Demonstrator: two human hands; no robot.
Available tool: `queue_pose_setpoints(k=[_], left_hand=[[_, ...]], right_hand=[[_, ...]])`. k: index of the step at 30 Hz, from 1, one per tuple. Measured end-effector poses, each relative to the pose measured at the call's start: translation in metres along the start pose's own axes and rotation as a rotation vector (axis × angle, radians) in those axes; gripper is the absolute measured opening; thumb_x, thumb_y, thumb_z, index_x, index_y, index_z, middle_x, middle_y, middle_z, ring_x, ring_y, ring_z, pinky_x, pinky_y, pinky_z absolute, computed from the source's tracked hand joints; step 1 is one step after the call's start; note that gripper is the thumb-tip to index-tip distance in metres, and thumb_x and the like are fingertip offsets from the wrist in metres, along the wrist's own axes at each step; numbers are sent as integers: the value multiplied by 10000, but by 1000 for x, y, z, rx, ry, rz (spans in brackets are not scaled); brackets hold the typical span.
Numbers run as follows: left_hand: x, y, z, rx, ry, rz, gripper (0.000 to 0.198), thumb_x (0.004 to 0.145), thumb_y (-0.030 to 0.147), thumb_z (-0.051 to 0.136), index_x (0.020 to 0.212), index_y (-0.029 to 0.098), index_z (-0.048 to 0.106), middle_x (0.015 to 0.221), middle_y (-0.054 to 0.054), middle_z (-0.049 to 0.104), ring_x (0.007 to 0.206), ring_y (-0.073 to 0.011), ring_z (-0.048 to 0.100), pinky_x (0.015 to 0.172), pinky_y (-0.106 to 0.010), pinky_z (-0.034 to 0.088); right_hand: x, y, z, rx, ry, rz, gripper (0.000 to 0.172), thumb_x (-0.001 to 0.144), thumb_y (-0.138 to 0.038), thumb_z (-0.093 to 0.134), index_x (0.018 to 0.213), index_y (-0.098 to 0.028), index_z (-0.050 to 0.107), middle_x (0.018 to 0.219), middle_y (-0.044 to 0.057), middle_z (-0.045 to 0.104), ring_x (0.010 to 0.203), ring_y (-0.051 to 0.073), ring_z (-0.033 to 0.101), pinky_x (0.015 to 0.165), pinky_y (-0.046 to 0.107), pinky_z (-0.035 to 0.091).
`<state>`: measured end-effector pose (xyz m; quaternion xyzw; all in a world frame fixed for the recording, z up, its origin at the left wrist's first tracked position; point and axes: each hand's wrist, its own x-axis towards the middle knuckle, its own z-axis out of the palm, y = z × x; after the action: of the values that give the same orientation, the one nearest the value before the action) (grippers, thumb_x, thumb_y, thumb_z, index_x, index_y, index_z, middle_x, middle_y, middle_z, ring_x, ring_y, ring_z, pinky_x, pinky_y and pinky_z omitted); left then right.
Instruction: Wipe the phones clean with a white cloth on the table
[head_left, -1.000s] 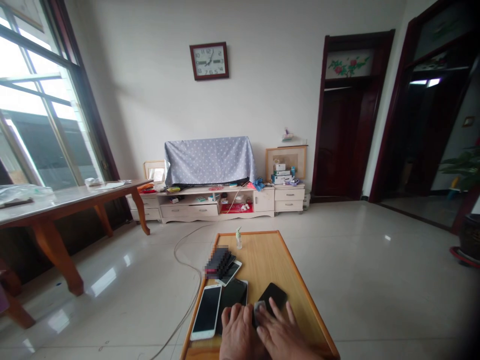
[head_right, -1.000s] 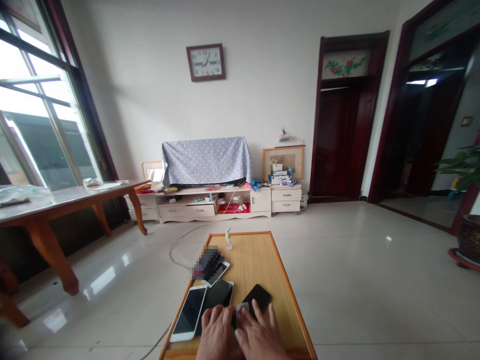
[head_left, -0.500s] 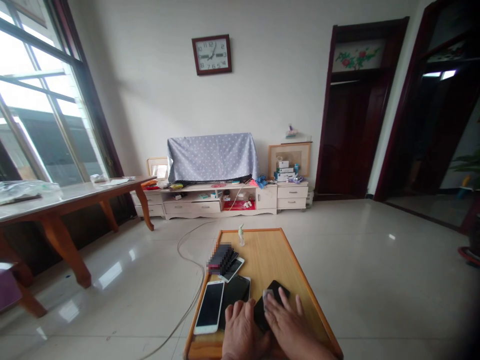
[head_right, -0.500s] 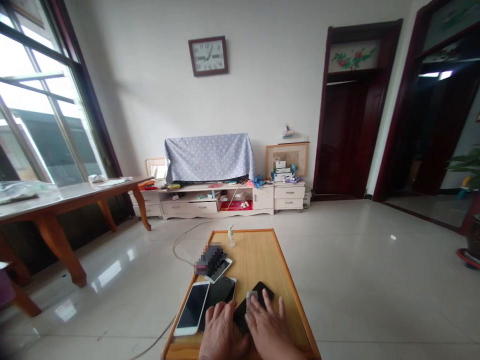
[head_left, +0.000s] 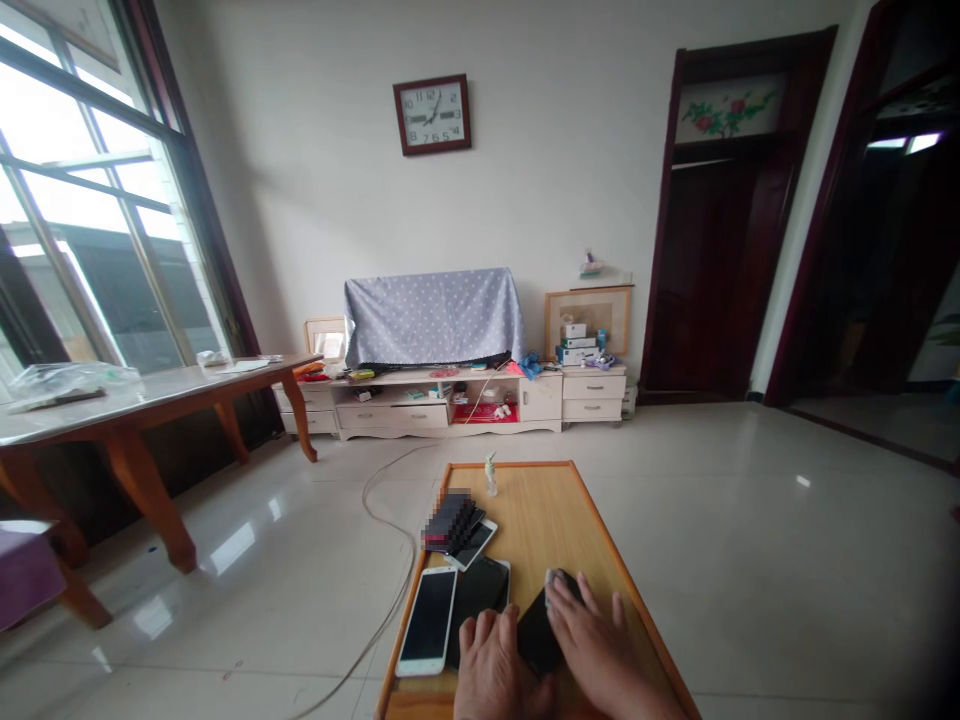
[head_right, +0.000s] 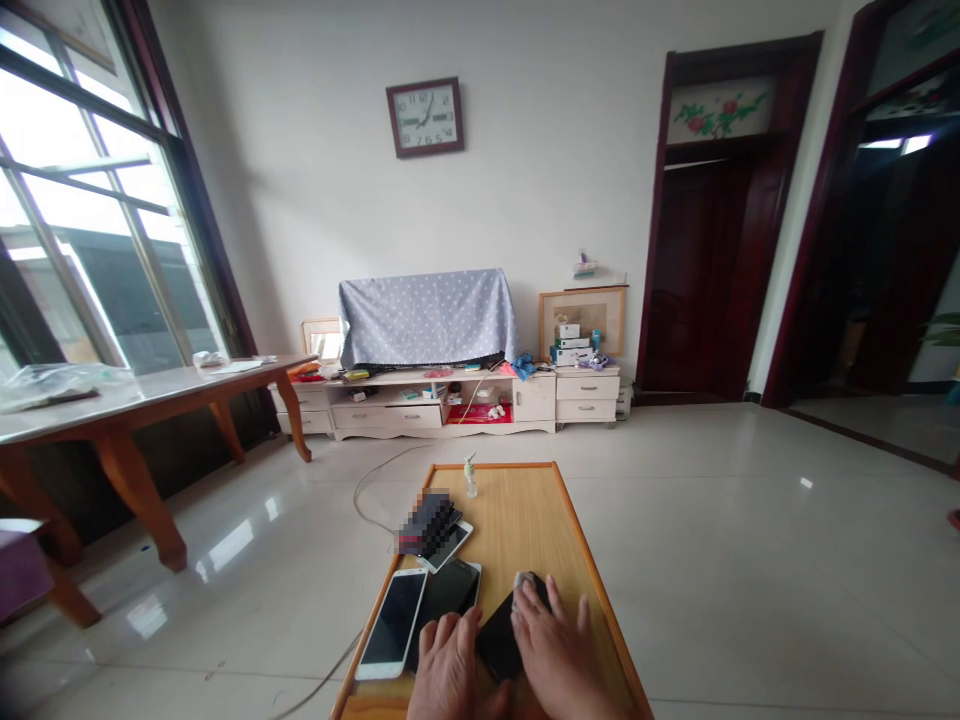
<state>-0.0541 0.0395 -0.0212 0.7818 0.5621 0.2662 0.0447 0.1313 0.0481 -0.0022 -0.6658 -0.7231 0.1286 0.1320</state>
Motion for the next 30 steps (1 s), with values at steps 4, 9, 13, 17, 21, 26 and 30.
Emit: queue_pose_setpoints(k=[4, 9, 13, 17, 21, 26, 30], left_hand=[[1, 0, -2, -32, -7, -2, 752, 606, 605, 709, 1247, 237, 573, 1149, -82, 665, 1106, -317, 522, 1017, -454, 303], [3, 0, -8, -48, -102, -35, 526, 772, 475, 572, 1255, 266, 571, 1127, -74, 672, 1072, -288, 540, 989, -445, 306], [2, 3, -9, -50, -83, -39, 630, 677, 562, 652, 1216, 243, 592, 1136, -85, 662, 1102, -315, 520, 1012, -459, 291], [1, 4, -9, -46, -52, -30, 653, 605, 596, 695, 1150, 246, 615, 1111, -75, 661, 1102, -321, 513, 1019, -458, 288], [2, 2, -11, -39, -85, -45, 516, 673, 522, 643, 1120, 266, 608, 1051, -53, 666, 1070, -295, 523, 1011, -455, 284], [2, 4, -14, -43, -104, -39, 467, 694, 493, 618, 1104, 268, 610, 1040, -47, 666, 1058, -283, 527, 998, -446, 292], [2, 12, -19, -47, -68, -41, 534, 636, 546, 677, 1079, 252, 624, 1027, -63, 665, 1058, -300, 518, 993, -442, 293]], right_hand=[[7, 7, 5, -68, 51, 97, 546, 988, -527, 199, 1474, -360, 384, 1561, -25, 331, 1487, 341, 88, 1106, 744, 32], [-9, -30, 16, 56, -151, -160, 464, 984, -507, 274, 1425, -469, 414, 1523, -55, 393, 1466, 333, 203, 1115, 733, 12], [-2, -11, 11, 12, -40, -44, 508, 990, -544, 210, 1452, -432, 388, 1547, -56, 350, 1481, 335, 140, 1111, 740, 18], [4, 16, 6, -88, 58, 84, 552, 987, -534, 204, 1501, -364, 312, 1579, -46, 272, 1489, 348, 57, 1099, 758, 33], [-15, -7, 14, 2, -106, -66, 525, 980, -579, 204, 1460, -439, 363, 1544, -82, 333, 1481, 346, 117, 1109, 747, -16], [-31, -13, 10, 80, -219, -139, 482, 970, -591, 237, 1410, -505, 415, 1518, -100, 376, 1469, 345, 173, 1123, 732, -1], [-22, 26, -5, -61, 7, 43, 515, 983, -507, 228, 1461, -401, 389, 1553, -74, 327, 1487, 343, 73, 1122, 732, 35]])
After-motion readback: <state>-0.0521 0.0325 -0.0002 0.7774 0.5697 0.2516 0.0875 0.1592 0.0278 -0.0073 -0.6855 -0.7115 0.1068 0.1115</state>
